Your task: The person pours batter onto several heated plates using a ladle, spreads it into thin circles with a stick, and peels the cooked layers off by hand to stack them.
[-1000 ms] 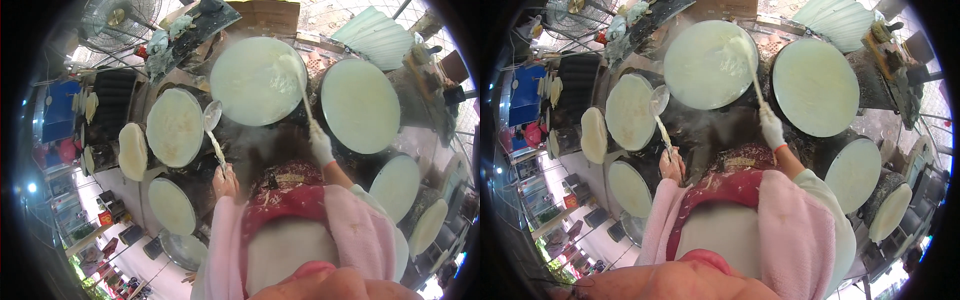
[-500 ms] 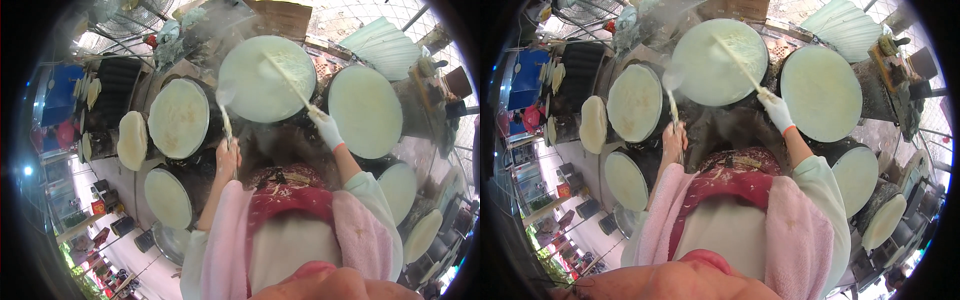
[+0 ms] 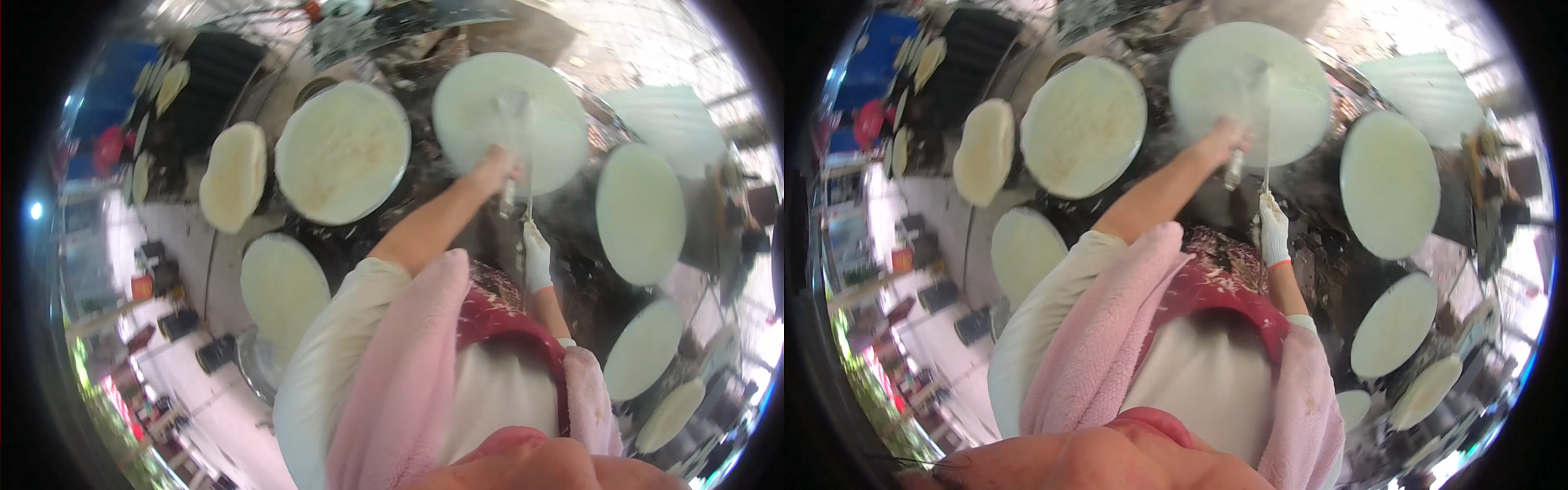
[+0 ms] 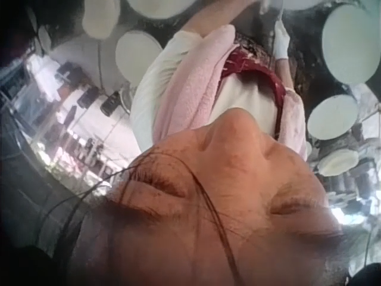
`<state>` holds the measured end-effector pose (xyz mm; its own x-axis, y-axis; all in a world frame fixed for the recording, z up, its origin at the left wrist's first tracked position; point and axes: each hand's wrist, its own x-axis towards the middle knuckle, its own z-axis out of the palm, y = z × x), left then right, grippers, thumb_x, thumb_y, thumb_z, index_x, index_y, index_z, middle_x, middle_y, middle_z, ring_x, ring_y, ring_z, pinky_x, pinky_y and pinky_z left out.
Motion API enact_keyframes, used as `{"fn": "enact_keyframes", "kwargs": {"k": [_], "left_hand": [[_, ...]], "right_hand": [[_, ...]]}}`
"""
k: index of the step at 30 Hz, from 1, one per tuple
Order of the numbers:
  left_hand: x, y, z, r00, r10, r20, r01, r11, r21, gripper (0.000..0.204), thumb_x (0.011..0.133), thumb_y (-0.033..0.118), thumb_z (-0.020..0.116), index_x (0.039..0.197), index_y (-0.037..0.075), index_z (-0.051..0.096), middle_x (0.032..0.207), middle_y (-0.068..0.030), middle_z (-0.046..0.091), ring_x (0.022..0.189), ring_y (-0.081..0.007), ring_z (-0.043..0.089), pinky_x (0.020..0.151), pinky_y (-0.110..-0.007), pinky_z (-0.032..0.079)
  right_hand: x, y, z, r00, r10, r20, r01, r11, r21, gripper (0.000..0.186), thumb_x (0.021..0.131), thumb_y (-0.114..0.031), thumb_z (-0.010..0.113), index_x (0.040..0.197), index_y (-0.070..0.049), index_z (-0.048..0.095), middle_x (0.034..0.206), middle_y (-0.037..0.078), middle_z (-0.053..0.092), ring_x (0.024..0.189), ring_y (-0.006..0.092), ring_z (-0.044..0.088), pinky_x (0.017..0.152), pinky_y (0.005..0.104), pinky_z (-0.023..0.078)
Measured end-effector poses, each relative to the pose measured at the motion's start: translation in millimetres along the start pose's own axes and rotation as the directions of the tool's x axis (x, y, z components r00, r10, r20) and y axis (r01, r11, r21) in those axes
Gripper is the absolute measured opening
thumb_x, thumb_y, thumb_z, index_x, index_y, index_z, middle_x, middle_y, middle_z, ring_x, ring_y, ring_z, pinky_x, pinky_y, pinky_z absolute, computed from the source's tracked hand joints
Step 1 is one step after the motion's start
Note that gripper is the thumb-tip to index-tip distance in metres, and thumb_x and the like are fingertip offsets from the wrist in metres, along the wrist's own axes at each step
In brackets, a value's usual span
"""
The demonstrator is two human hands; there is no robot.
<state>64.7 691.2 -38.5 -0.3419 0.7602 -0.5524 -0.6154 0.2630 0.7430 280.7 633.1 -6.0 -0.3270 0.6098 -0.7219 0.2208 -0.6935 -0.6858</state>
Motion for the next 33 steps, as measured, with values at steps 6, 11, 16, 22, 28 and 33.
{"fn": "enact_keyframes", "kwargs": {"k": [6, 11, 16, 22, 28, 33], "left_hand": [[-59, 17, 15, 0.98, -0.195, -0.046, 0.158, 0.892, -0.425, 0.015, 0.09, 0.015, 0.047, 0.084, 0.002, 0.047, 0.066, -0.0063, 0.048, 0.046, -0.0119, 0.041, 0.043, -0.026, 0.033], [-69, 1, 26, 0.992, -0.052, 0.116, 0.121, 0.672, -0.73, 0.02, 0.095, 0.018, 0.043, 0.089, 0.0, 0.049, 0.067, -0.0017, 0.046, 0.05, -0.011, 0.043, 0.046, -0.026, 0.037], [-181, 24, -41, 0.764, 0.439, 0.473, 0.357, 0.323, -0.876, 0.027, 0.099, 0.022, 0.042, 0.104, -0.004, 0.05, 0.064, 0.0001, 0.042, 0.036, -0.0062, 0.036, 0.034, -0.018, 0.03], [-278, 80, -62, 0.819, 0.502, 0.277, 0.067, 0.396, -0.916, 0.027, 0.1, 0.016, 0.037, 0.11, -0.008, 0.044, 0.063, 0.0011, 0.038, 0.03, -0.0047, 0.034, 0.03, -0.017, 0.025], [-399, 50, -132, 0.856, 0.511, 0.082, -0.218, 0.5, -0.838, 0.029, 0.098, 0.024, 0.045, 0.107, -0.002, 0.053, 0.061, 0.0017, 0.042, 0.03, -0.0059, 0.03, 0.028, -0.02, 0.023], [-518, -20, -198, 0.739, 0.491, -0.462, -0.672, 0.481, -0.563, 0.03, 0.098, 0.027, 0.044, 0.106, 0.0, 0.052, 0.059, 0.0019, 0.04, 0.029, -0.0057, 0.028, 0.027, -0.02, 0.023]], "right_hand": [[17, -28, -9, 0.984, -0.132, -0.12, 0.128, 0.991, -0.04, 0.033, 0.091, -0.038, 0.056, 0.117, -0.019, 0.061, 0.057, -0.008, 0.046, 0.038, 0.0037, 0.034, 0.034, 0.0197, 0.026], [11, -46, -3, 0.974, 0.14, 0.179, -0.124, 0.987, -0.098, 0.034, 0.09, -0.038, 0.057, 0.118, -0.018, 0.061, 0.055, -0.006, 0.046, 0.037, 0.0046, 0.035, 0.033, 0.0209, 0.026], [13, -104, -44, 0.984, -0.175, -0.016, 0.171, 0.975, -0.144, 0.041, 0.09, -0.035, 0.058, 0.123, -0.011, 0.058, 0.058, -0.007, 0.044, 0.04, 0.0007, 0.034, 0.036, 0.0193, 0.022], [44, -35, -58, 0.79, -0.404, 0.46, 0.608, 0.609, -0.509, 0.045, 0.089, -0.027, 0.061, 0.124, 0.001, 0.055, 0.11, 0.008, 0.065, 0.1, 0.0127, 0.057, 0.09, 0.0264, 0.043], [88, 14, -87, 0.937, -0.154, 0.313, 0.166, 0.986, -0.013, 0.036, 0.093, -0.022, 0.057, 0.123, -0.002, 0.056, 0.098, -0.001, 0.061, 0.073, 0.0003, 0.049, 0.063, 0.0158, 0.04], [-60, -5, 165, 0.707, -0.091, 0.701, 0.672, 0.394, -0.627, 0.074, 0.08, -0.036, 0.069, 0.137, -0.002, 0.038, 0.106, 0.01, 0.063, 0.094, 0.0183, 0.06, 0.077, 0.0298, 0.047]]}}
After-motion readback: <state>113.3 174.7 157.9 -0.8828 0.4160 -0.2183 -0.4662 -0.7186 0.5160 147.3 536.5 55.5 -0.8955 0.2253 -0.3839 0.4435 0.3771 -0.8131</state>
